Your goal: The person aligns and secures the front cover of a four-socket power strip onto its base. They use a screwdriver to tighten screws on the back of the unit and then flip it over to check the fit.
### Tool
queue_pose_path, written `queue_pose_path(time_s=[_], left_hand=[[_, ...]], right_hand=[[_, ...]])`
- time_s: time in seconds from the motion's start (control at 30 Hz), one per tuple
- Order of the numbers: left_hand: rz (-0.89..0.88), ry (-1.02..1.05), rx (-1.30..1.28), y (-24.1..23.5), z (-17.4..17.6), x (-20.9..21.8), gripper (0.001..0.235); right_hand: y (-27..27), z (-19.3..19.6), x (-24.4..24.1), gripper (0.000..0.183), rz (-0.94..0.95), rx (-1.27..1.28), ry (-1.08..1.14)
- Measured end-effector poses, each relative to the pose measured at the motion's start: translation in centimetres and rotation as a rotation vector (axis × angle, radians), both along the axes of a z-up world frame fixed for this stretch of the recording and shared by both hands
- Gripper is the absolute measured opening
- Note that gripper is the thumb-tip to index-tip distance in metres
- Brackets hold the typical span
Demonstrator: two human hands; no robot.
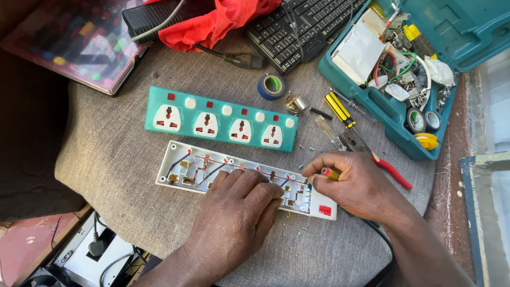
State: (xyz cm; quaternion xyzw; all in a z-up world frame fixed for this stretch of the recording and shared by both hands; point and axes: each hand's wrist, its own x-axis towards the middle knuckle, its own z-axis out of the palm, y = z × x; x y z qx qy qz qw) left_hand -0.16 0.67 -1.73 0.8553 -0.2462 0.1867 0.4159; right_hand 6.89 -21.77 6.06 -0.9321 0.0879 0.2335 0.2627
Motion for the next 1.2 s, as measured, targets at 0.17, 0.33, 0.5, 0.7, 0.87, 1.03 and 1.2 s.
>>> queue_pose_path(time_s=[0.17,0.33,0.5,0.7,0.87,1.03,1.2], left_hand=[[-0.001,0.003,-0.014,-0.1,-0.1,0.0,0.009],[0.012,0.018,-0.042,-0.1,-0.1,-0.1,0.012],[0.007,0.023,-0.06,0.1,0.1,0.0,0.012],[0.005,0.04,-0.059,0.3,0.0,0.0,0.017],[0.004,0.032,-0.055,0.3,0.1,0.2,0.017],[0.008,0.031,-0.057,0.3,-0.1,0.1,0.018],[0.016,0.034,-0.082,0.4,0.1,0.1,0.019]], right_hand=[[-0.7,-0.1,0.7,0.016,0.434,-0.089,-0.177],[-1.2,-0.1,1.4,0.015,0.645,-0.109,-0.209],[-1.3,-0.4,2.0,0.015,0.7,-0.185,-0.195],[-1.1,0.1,2.5,0.027,0.69,-0.163,-0.155],[-1.1,0.2,2.9,0.038,0.718,-0.222,-0.077],[-0.8,-0.1,2.8,0.03,0.772,-0.302,-0.097],[-0.9,-0.5,2.3,0.025,0.815,-0.315,-0.18]])
